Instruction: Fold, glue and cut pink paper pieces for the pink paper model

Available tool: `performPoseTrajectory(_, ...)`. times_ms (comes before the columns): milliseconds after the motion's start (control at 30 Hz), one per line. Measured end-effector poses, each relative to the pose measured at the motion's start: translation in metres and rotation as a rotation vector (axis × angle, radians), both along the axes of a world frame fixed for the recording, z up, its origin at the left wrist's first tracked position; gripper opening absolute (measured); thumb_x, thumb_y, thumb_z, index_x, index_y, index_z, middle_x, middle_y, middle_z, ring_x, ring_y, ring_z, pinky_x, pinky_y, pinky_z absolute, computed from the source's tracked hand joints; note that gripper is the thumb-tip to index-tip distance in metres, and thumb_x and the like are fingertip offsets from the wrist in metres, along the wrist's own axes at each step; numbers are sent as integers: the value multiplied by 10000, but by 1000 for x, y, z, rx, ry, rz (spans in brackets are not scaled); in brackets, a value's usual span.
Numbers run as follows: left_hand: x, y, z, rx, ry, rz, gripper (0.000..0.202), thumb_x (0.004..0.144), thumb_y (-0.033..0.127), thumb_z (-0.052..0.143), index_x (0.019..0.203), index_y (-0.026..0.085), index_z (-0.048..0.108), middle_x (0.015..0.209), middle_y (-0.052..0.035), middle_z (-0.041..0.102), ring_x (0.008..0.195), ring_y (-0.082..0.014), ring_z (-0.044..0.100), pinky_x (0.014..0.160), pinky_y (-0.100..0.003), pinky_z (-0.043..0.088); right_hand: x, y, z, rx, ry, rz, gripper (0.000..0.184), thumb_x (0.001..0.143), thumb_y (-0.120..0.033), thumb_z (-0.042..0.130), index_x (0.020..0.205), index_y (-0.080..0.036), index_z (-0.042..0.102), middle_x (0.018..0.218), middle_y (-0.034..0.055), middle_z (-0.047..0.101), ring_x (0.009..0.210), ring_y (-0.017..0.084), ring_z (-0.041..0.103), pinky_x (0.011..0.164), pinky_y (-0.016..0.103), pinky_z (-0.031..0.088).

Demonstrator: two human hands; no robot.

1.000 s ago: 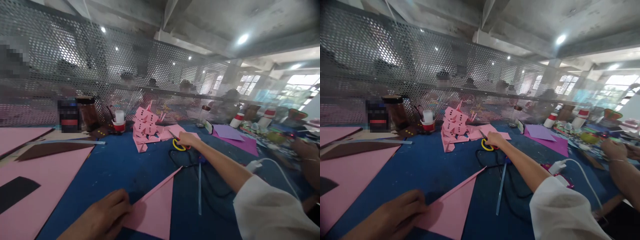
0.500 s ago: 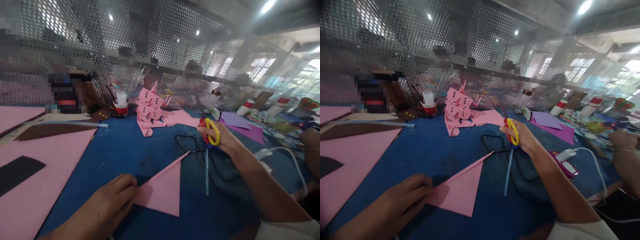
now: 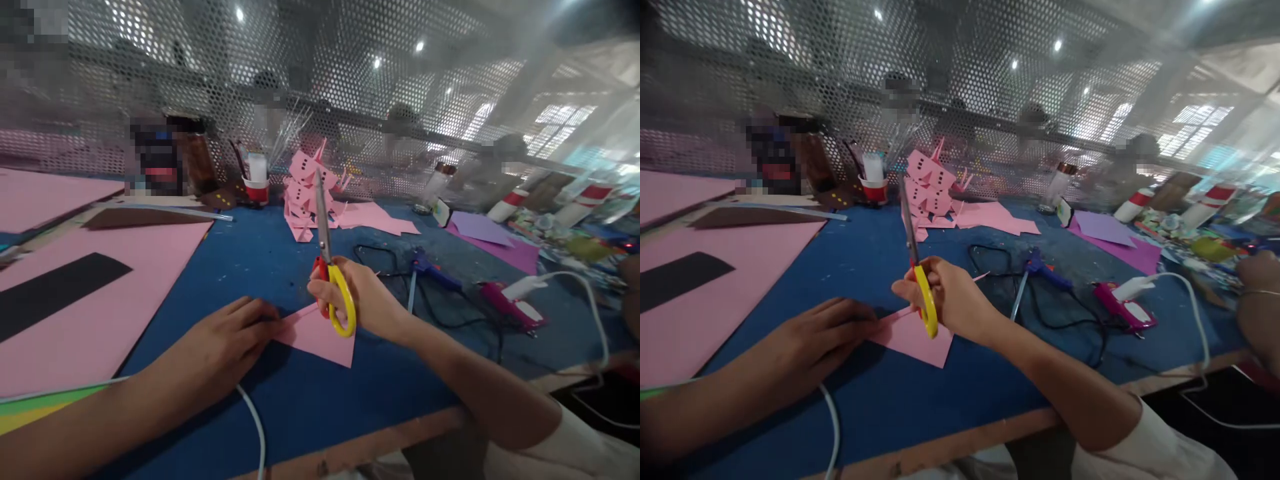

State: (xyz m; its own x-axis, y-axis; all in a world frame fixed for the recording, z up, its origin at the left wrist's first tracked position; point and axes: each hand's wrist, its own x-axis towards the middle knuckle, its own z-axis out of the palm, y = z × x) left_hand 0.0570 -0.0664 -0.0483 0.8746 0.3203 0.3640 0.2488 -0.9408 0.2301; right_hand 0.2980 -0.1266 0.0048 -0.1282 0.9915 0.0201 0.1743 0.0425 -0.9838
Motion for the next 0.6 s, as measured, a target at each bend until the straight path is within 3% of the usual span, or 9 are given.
performPoseTrajectory(233, -1, 4, -2, -8, 28, -22, 338, 972, 105, 413, 1189, 219, 646, 1139, -84, 621, 1005, -199, 587, 867, -334, 512, -3, 4, -11, 54, -29, 0, 143, 920, -301, 576, 877, -189, 500, 700, -24, 624, 506, 84, 552, 493, 200, 468)
performPoseTrajectory(600, -1, 3, -2, -8, 35, -18, 323, 983, 128, 399, 1164, 218, 651, 1137, -78, 621, 1032, -200, 580, 880, -351, 518, -6, 8, -24, 57, -95, 92, 194, 948, -371, 563, 921, -185, 519, 746, 0, 661, 526, 91, 582, 513, 212, 504)
